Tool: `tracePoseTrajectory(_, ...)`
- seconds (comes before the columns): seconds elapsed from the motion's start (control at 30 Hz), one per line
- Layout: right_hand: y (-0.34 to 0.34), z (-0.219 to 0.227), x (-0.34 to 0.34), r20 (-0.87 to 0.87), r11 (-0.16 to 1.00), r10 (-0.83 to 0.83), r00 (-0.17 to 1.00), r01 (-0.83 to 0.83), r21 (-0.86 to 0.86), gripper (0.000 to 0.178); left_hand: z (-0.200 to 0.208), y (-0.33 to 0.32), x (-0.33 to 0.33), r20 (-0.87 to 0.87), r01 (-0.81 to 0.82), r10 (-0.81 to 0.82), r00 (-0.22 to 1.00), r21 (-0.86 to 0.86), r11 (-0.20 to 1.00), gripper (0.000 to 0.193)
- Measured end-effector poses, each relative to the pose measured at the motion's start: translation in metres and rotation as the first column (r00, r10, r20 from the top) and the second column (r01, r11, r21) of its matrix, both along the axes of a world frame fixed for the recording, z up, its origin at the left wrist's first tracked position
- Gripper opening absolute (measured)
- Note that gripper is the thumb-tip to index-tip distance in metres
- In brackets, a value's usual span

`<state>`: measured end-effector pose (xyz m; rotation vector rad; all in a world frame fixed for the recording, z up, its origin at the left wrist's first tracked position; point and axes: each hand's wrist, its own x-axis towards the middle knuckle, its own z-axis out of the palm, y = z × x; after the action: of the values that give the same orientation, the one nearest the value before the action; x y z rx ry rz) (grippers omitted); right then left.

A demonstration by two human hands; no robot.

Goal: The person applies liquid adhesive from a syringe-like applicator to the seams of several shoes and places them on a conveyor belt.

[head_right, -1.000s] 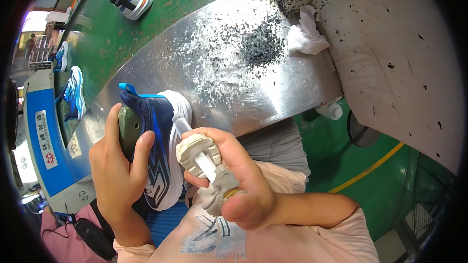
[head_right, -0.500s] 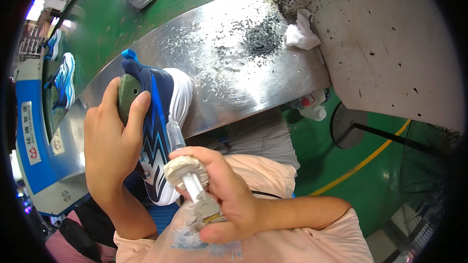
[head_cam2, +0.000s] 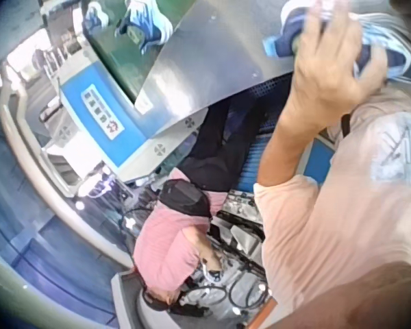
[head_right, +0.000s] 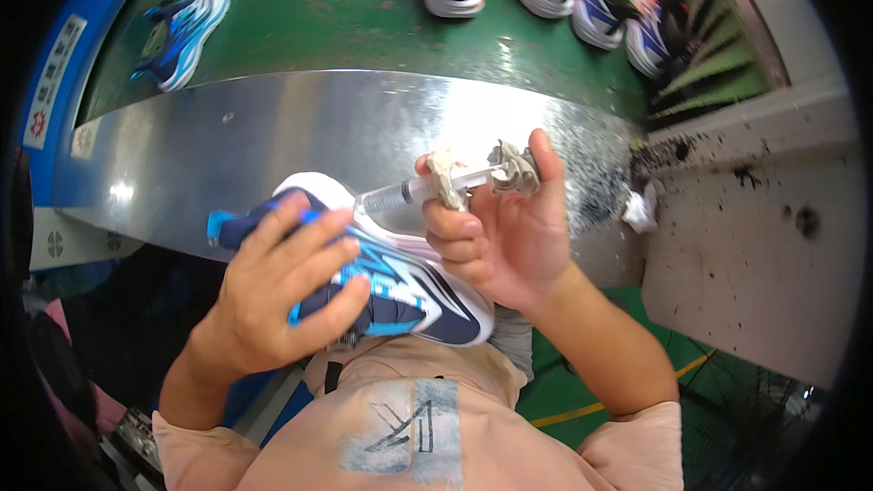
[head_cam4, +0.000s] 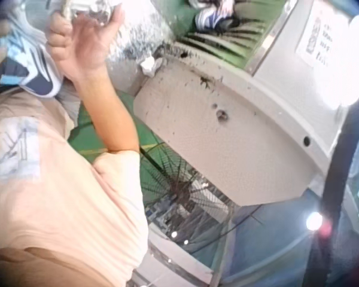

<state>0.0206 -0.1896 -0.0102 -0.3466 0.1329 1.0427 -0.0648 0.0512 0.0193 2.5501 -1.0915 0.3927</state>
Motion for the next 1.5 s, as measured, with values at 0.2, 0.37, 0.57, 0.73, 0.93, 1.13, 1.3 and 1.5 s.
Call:
tracePoseTrajectory(0.2, 0.023, 0.047, 0.003, 0.334, 0.938, 0.296, 0.895, -0.206, -0.279, 0.110, -0.040, -0.004, -0.045, 0.186, -0.251, 0.282, 0.941, -0.172, 0.953, 0.024)
tracePoseTrajectory(0.37, 0.023, 0.079, -0.008, 0.299, 0.769, 0.498, 0.814, -0.255, -0.587, 0.120, -0.049, -0.011, -0.064, 0.174, -0.329, 0.346, 0.922, -0.116, 0.937, 0.028)
tracePoseTrajectory(0.57, -0.010, 0.085, -0.016, 0.169, 0.772, 0.418, 0.892, -0.251, -0.584, 0.122, -0.056, -0.012, -0.069, 0.224, -0.342, 0.355, 0.908, -0.093, 0.935, 0.025)
tracePoseTrajectory(0.73, -0.025, 0.096, -0.030, 0.162, 0.746, 0.356, 0.921, -0.175, -0.643, 0.123, -0.066, -0.011, -0.077, 0.281, -0.400, 0.407, 0.869, -0.087, 0.912, 0.029)
tracePoseTrajectory(0.93, -0.070, 0.079, -0.058, 0.310, 0.923, 0.130, 0.942, -0.001, -0.384, 0.120, -0.065, -0.015, -0.074, 0.302, -0.410, 0.413, 0.859, -0.076, 0.909, 0.033)
tracePoseTrajectory(1.13, -0.099, 0.069, -0.082, 0.323, 0.876, 0.075, 0.943, 0.092, -0.474, 0.116, -0.059, -0.015, -0.068, 0.271, -0.414, 0.419, 0.867, -0.078, 0.907, 0.032)
tracePoseTrajectory(1.3, -0.112, 0.031, -0.102, 0.435, 0.935, -0.120, 0.892, 0.249, -0.253, 0.116, -0.046, -0.013, -0.059, 0.284, -0.360, 0.333, 0.899, 0.048, 0.932, 0.035)
tracePoseTrajectory(1.5, -0.118, 0.035, -0.109, 0.341, 0.906, -0.130, 0.931, 0.252, -0.341, 0.116, -0.026, -0.027, -0.040, 0.201, -0.348, 0.332, 0.922, 0.052, 0.936, 0.047)
